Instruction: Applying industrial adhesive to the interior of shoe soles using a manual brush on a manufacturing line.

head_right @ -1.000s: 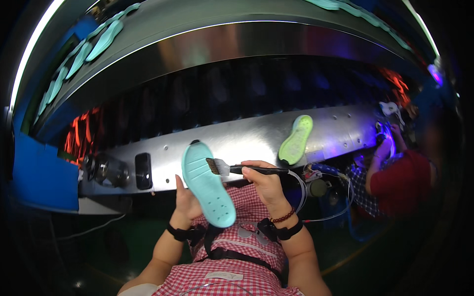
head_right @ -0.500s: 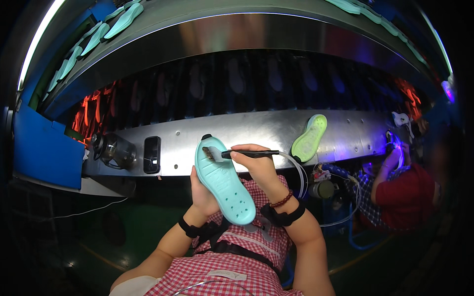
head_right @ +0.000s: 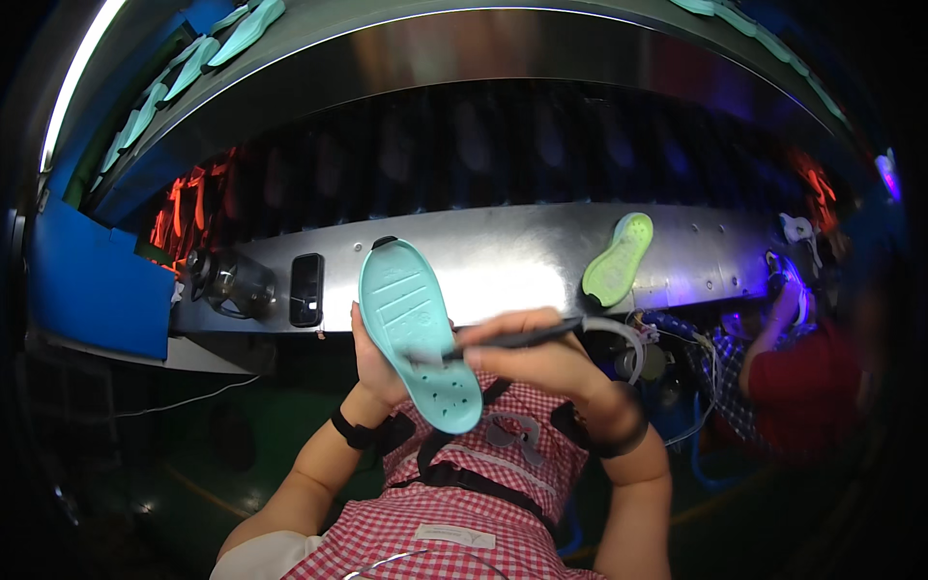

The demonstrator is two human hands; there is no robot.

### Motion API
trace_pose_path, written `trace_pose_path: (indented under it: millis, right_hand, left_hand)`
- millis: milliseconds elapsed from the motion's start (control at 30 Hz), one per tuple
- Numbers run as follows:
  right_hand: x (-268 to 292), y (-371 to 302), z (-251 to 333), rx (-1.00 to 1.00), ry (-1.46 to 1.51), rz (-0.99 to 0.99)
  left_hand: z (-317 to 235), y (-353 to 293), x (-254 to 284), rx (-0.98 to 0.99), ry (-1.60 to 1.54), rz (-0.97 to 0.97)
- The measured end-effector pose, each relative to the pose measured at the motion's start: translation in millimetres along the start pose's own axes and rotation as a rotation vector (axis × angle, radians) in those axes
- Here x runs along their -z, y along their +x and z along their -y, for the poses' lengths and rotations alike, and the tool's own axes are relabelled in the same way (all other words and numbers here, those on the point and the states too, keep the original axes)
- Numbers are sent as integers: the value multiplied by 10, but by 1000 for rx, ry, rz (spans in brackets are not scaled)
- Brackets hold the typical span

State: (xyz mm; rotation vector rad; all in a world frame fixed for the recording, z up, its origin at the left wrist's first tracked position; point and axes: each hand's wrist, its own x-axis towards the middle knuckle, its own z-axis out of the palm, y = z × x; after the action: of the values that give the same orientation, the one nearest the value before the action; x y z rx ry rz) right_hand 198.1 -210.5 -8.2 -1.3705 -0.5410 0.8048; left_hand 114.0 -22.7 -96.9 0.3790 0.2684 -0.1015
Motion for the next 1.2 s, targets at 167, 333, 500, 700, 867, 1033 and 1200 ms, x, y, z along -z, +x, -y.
trace_pose_path:
  millis: [167,333,500,700,867,1033,1200]
  right_hand:
    - [-149,119,20,-28,-127,-61]
    - [-99,63,-5,151,-59,-18]
    - [-130,1,24,230,-242,133]
    - [-81,4,-94,202,-221,-110]
    - [-91,-112,-63,386,-80,180]
    - [-80,-87,-143,335,-306,80]
    - [-29,-107,-223,204,139,43]
  left_hand:
    - [92,23,-267,7,-168,-34]
    - [-6,-15,-400,-46,-77,-2]
    - [-91,52,-295,-256,122,-13]
    - [-175,109,-364,-507,26,-204]
    - [-355,55,-359,-583,84,13]
    - [-405,78,-410,-613,78,-85]
    - [-455,-15,-458,-539,118,111]
